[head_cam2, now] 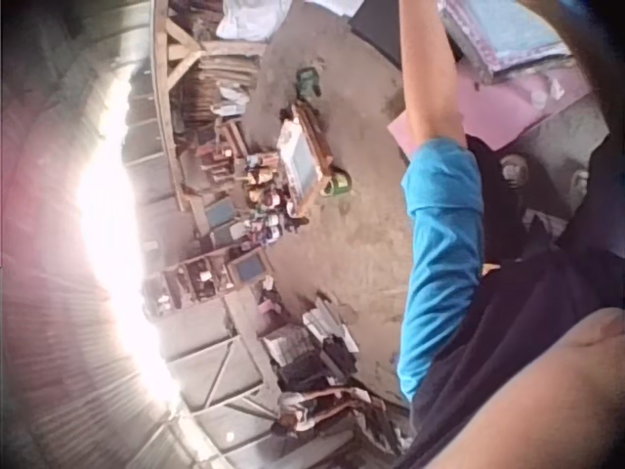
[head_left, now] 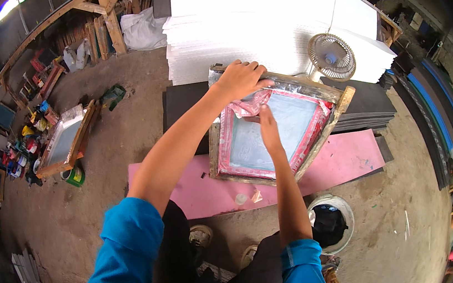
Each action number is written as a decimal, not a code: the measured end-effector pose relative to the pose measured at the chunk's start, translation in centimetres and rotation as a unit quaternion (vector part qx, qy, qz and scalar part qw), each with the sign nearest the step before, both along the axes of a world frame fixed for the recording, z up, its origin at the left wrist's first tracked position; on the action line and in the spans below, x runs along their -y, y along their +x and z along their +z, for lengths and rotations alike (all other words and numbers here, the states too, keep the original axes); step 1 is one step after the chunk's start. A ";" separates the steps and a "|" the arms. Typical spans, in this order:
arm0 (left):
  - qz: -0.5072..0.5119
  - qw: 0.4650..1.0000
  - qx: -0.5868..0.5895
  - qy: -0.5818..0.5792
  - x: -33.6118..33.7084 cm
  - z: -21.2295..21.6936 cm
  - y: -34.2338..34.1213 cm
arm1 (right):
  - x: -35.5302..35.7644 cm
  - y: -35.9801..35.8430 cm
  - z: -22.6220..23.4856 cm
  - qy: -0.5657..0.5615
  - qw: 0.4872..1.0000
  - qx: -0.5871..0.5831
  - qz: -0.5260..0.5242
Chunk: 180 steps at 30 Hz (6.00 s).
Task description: The person carries a screen printing frame to a workbench, then repeatedly wipes the mesh surface with a cloth and a small bottle, focusing on the same frame throughout the clip. The person also removes a plastic film from the frame edges and dips the cloth into a bucket of dark liquid during the cleaning.
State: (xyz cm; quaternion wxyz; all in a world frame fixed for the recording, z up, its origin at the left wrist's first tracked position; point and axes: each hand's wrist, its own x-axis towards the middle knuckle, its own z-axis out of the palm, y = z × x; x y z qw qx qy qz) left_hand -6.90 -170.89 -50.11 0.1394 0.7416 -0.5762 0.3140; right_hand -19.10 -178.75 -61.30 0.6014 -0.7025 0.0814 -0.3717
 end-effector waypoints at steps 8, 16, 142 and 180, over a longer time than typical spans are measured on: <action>0.106 0.971 -0.196 0.091 1.5 1.6 -1.2 | 2.2 -0.9 5.9 -0.154 0.962 -0.224 -0.041; 0.167 0.976 -0.138 0.026 2.5 1.3 -2.3 | 2.6 1.8 4.4 -0.244 0.922 -0.226 -0.199; 0.094 0.977 -0.183 0.045 11.7 1.8 -8.4 | 8.2 -13.3 -10.5 -0.282 0.810 -0.372 -0.355; 0.049 0.992 -0.113 -0.020 11.7 0.7 -7.7 | 8.7 -10.0 -8.0 -0.565 0.633 -0.397 -0.350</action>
